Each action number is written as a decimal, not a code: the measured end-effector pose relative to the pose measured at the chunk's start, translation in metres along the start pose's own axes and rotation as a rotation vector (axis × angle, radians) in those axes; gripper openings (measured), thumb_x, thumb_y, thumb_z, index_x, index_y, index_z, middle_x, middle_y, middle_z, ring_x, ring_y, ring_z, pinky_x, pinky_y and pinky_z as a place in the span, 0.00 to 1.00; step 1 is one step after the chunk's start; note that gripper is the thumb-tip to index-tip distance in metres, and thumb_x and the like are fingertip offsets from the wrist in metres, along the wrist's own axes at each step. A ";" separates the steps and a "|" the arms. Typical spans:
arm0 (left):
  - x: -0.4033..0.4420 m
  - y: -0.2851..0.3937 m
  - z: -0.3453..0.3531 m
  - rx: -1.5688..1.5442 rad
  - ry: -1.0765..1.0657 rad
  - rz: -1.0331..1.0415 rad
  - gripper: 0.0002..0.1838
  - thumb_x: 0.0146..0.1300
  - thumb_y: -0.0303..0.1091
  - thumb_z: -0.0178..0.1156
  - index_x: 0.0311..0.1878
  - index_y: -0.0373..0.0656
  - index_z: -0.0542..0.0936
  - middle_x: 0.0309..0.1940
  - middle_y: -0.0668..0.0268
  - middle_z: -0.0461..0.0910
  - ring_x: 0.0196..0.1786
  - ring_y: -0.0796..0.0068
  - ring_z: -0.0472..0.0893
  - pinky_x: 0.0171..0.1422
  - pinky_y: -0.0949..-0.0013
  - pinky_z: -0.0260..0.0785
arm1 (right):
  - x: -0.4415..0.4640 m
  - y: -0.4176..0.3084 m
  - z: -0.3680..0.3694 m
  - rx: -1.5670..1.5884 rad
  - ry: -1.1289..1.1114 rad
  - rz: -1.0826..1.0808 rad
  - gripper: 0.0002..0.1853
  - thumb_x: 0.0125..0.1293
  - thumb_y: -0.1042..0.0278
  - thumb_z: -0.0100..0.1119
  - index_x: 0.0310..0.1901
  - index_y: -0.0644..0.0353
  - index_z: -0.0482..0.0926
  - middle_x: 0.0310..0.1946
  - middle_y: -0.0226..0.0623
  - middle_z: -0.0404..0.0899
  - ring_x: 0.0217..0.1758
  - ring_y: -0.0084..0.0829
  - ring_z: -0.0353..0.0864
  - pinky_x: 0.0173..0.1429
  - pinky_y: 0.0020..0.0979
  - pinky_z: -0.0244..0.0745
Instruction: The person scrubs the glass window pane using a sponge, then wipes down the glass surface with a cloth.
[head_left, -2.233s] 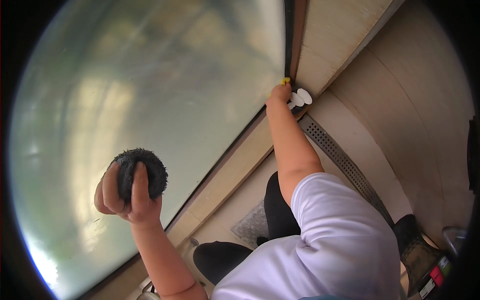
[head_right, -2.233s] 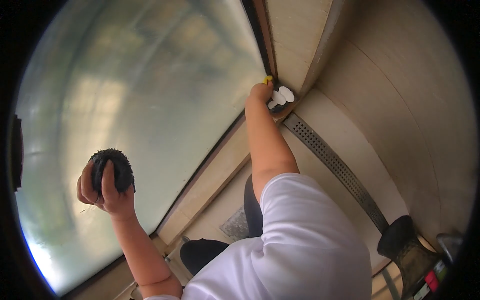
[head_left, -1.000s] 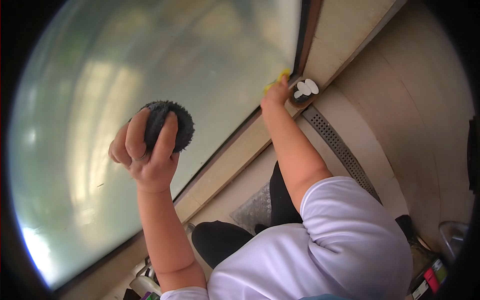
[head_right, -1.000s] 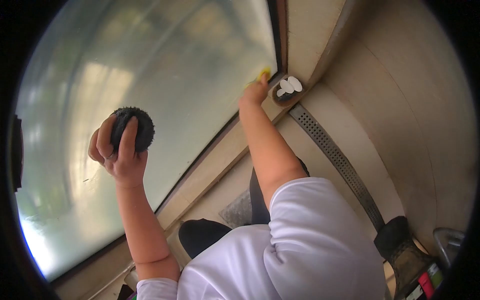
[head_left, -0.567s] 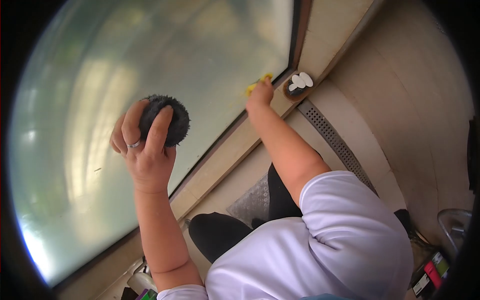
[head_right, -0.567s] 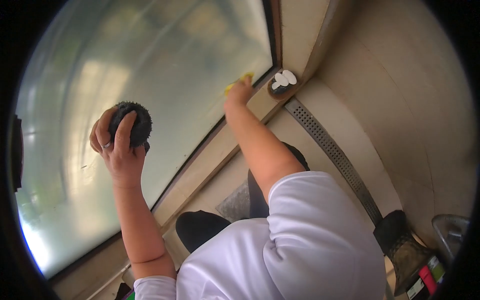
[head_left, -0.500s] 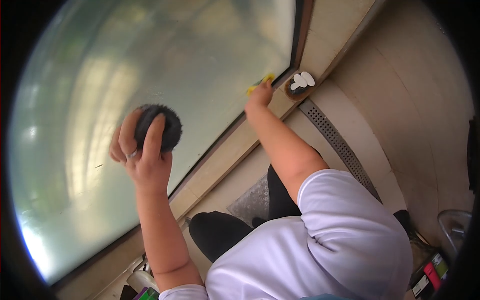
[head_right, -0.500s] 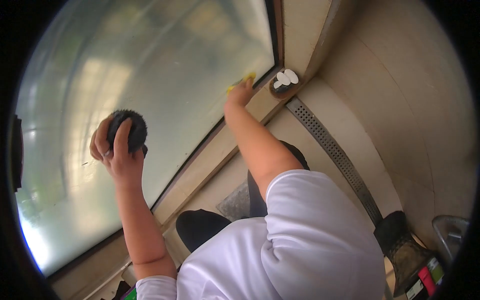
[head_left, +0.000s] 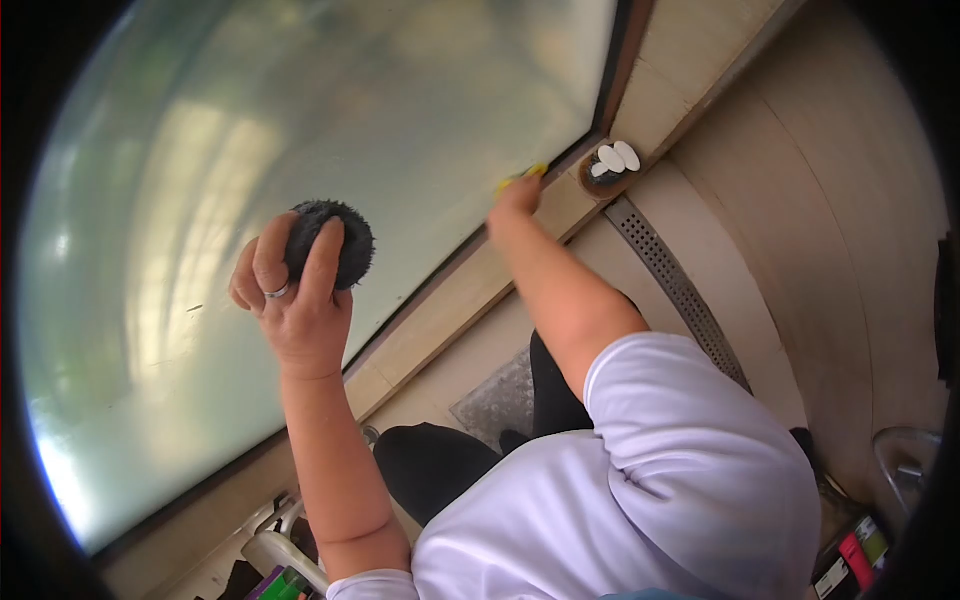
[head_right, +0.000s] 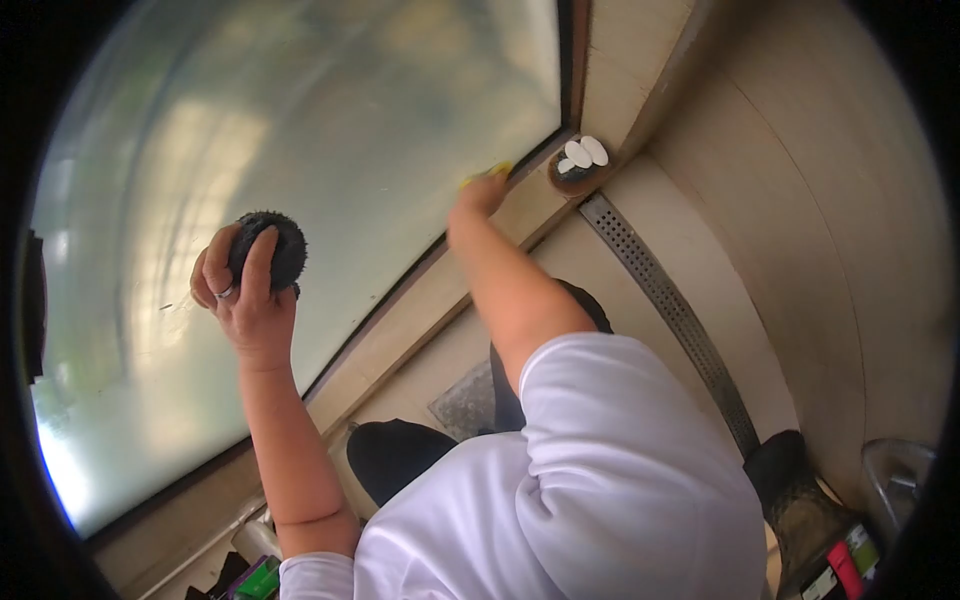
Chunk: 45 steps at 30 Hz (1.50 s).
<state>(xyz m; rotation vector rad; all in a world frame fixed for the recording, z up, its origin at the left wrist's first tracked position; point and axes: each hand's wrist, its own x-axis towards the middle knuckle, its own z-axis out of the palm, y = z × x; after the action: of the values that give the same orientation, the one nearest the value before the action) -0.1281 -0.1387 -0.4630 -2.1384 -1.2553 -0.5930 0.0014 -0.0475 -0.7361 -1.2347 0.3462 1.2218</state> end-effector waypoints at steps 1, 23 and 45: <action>-0.001 0.000 0.000 0.001 -0.002 -0.005 0.27 0.31 0.19 0.63 0.37 0.63 0.79 0.46 0.76 0.71 0.49 0.71 0.68 0.51 0.68 0.55 | -0.015 0.027 0.000 -0.094 -0.008 -0.046 0.25 0.68 0.63 0.33 0.64 0.65 0.52 0.61 0.45 0.60 0.58 0.36 0.67 0.63 0.34 0.60; -0.049 -0.023 -0.010 0.006 0.150 -0.187 0.25 0.33 0.19 0.64 0.37 0.60 0.79 0.53 0.68 0.69 0.54 0.63 0.64 0.53 0.68 0.60 | -0.005 0.112 -0.032 -0.549 -0.072 0.057 0.16 0.64 0.73 0.37 0.53 0.65 0.64 0.55 0.47 0.67 0.58 0.39 0.68 0.60 0.35 0.65; -0.053 -0.035 -0.001 0.014 0.119 -0.112 0.20 0.31 0.27 0.62 0.32 0.63 0.80 0.59 0.73 0.68 0.49 0.75 0.67 0.51 0.74 0.51 | -0.010 0.097 -0.031 -0.405 0.120 -0.033 0.12 0.64 0.69 0.46 0.45 0.66 0.71 0.44 0.44 0.74 0.42 0.35 0.76 0.47 0.34 0.73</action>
<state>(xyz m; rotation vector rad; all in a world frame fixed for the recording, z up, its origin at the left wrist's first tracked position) -0.1832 -0.1588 -0.4871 -2.0002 -1.3154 -0.7445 -0.0721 -0.0942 -0.7908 -1.6591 0.1671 1.2287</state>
